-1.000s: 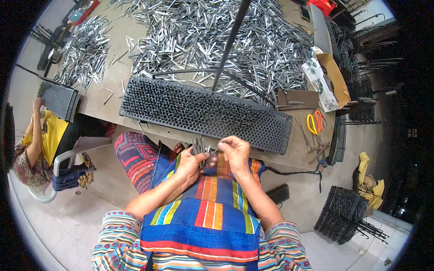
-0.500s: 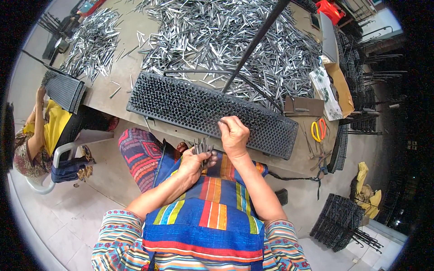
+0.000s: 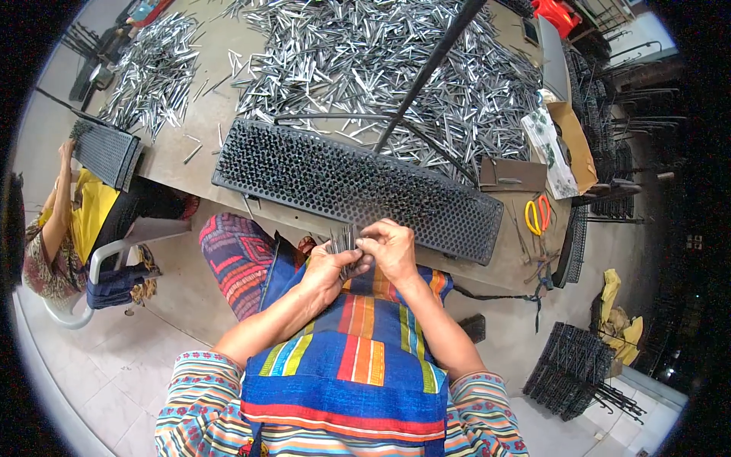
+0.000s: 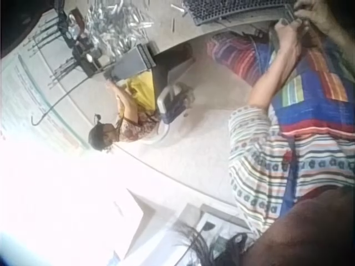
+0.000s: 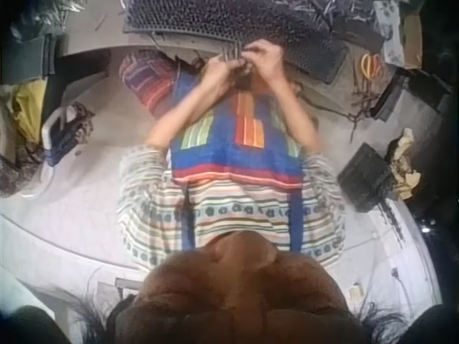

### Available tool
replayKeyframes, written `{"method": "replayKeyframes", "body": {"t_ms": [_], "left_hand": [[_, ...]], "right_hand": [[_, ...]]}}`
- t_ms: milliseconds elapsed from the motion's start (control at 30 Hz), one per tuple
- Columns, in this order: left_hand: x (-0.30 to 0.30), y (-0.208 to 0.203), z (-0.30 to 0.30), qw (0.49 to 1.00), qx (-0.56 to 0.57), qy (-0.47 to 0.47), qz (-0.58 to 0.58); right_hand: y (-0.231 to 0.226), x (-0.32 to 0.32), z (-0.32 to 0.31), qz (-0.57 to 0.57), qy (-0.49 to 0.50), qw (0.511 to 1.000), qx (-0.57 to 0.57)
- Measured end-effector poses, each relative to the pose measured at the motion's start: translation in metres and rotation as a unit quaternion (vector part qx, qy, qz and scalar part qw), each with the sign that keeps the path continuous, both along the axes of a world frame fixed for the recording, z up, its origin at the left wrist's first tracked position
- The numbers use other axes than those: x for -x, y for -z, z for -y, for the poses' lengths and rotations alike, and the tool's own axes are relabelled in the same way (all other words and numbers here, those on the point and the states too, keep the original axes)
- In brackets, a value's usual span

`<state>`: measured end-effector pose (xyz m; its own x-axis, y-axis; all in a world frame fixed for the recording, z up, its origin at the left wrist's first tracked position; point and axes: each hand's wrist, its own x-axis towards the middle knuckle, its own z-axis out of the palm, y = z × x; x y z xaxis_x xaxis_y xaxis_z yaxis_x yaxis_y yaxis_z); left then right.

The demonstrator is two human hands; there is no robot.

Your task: Assembling metal components by inserting metal pins into a honeycomb mesh grid.

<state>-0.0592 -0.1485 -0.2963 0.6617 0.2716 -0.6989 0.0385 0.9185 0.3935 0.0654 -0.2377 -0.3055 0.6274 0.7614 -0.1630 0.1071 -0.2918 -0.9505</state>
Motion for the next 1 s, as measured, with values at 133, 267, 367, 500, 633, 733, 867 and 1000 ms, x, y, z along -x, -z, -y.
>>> {"method": "replayKeyframes", "body": {"t_ms": [133,267,367,500,633,733,867,1000], "left_hand": [[-0.002,0.003,0.001,0.999,-0.037,-0.007,-0.021],[0.000,0.009,0.002,0.998,-0.057,-0.001,-0.032],[0.000,0.011,0.005,0.995,-0.092,0.016,-0.027],[0.000,0.004,0.002,0.997,-0.077,0.010,-0.019],[0.001,0.003,-0.002,0.998,-0.046,0.017,-0.027],[-0.001,0.003,-0.001,0.999,-0.028,0.013,-0.033],[-0.004,0.000,-0.002,1.000,0.017,-0.004,-0.024],[-0.005,0.001,-0.003,0.999,0.030,-0.004,-0.020]], "right_hand": [[-0.004,-0.002,-0.001,-0.141,0.119,0.979,-0.091],[-0.012,-0.014,-0.015,0.033,0.183,0.978,-0.098],[-0.016,-0.017,-0.030,0.149,0.169,0.971,-0.083],[-0.013,-0.019,-0.035,0.276,0.135,0.948,-0.077],[-0.014,-0.022,-0.033,0.302,0.124,0.942,-0.072],[-0.009,-0.023,-0.032,0.337,0.092,0.934,-0.072],[-0.012,-0.016,-0.028,0.421,0.063,0.904,-0.029],[-0.008,-0.013,-0.023,0.414,0.049,0.909,-0.022]]}}
